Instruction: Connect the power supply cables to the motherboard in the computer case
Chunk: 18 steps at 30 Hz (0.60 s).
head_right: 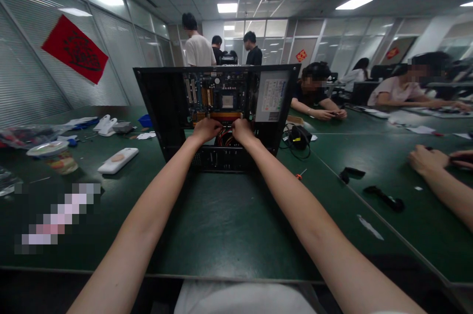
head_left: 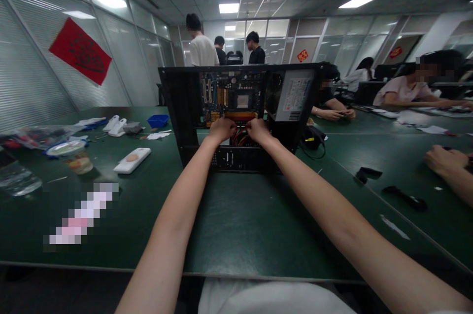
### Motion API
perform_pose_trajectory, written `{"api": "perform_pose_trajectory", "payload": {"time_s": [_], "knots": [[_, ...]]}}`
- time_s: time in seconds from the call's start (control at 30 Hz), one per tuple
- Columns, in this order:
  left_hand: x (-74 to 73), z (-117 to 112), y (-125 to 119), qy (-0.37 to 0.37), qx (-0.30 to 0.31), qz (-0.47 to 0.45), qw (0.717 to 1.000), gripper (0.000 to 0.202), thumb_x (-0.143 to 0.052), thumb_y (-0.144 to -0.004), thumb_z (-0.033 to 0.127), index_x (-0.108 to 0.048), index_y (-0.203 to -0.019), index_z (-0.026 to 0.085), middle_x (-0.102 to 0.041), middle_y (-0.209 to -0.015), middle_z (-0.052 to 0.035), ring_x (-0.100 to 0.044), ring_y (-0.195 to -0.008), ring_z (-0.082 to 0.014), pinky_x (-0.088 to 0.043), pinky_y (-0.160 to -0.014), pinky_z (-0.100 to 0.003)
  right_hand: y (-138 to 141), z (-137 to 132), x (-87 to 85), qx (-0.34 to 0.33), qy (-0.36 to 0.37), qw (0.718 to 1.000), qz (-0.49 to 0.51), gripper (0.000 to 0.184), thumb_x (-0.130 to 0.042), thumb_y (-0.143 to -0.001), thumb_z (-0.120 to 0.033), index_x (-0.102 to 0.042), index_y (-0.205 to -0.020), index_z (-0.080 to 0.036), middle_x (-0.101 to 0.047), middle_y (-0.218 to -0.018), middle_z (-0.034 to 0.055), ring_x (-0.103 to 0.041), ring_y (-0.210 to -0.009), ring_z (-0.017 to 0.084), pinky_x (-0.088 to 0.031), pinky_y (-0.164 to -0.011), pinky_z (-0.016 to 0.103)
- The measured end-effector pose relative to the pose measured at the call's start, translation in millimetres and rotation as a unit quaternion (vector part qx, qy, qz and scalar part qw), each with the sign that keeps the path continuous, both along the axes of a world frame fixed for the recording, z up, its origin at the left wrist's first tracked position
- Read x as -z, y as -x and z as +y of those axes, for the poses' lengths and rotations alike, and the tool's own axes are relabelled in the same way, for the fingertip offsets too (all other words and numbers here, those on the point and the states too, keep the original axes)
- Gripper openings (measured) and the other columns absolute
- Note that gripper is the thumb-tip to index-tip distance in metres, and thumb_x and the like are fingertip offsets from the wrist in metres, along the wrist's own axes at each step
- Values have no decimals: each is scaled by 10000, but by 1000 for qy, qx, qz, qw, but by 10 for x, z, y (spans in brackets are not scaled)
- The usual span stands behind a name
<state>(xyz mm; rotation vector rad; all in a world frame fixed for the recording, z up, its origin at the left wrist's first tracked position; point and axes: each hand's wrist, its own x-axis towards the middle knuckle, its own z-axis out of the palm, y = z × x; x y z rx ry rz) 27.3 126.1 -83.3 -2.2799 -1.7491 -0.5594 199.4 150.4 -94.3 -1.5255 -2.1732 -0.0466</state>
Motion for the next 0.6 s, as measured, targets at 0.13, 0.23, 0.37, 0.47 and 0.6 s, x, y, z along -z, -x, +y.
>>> {"api": "perform_pose_trajectory", "payload": {"time_s": [0.13, 0.23, 0.37, 0.47, 0.6], "knots": [[11, 23, -3, 3, -1, 3, 1000, 320, -542, -927, 377, -761, -1147, 299, -735, -1172, -57, -666, -1064, -272, -515, -910, -362, -6, 32, 9, 6, 1, 1000, 5, 307, -545, -907, -131, -773, -1112, -152, -756, -1114, 131, -688, -1076, 243, -490, -955, 278], [22, 49, 1, -1, -4, 3, 1000, 316, -551, -923, 377, -763, -1147, 310, -736, -1178, -49, -659, -1084, -274, -513, -916, -358, -9, 49, 21, 6, -1, 1000, 8, 309, -551, -906, -135, -763, -1129, -149, -749, -1134, 132, -678, -1090, 237, -479, -972, 275], [22, 50, 9, 1, -11, -6, 1000, 319, -557, -915, 390, -769, -1142, 317, -745, -1155, -47, -664, -1069, -274, -518, -906, -355, -7, 34, 26, 2, -2, 1000, 11, 313, -542, -910, -138, -759, -1136, -143, -749, -1134, 134, -673, -1100, 231, -465, -995, 272], [9, 32, 8, 6, -17, -10, 1000, 320, -565, -907, 403, -771, -1138, 321, -747, -1149, -48, -670, -1054, -273, -521, -899, -357, -8, 9, 27, 0, -3, 1000, 10, 302, -544, -911, -142, -768, -1114, -131, -751, -1117, 148, -677, -1097, 242, -469, -990, 280], [-5, 10, -5, -3, -13, 1, 1000, 324, -564, -901, 398, -771, -1138, 318, -744, -1160, -53, -672, -1054, -279, -520, -910, -371, -10, -3, 34, 4, -4, 1000, 11, 296, -542, -919, -148, -770, -1106, -126, -752, -1109, 157, -683, -1093, 255, -481, -973, 289]]}}
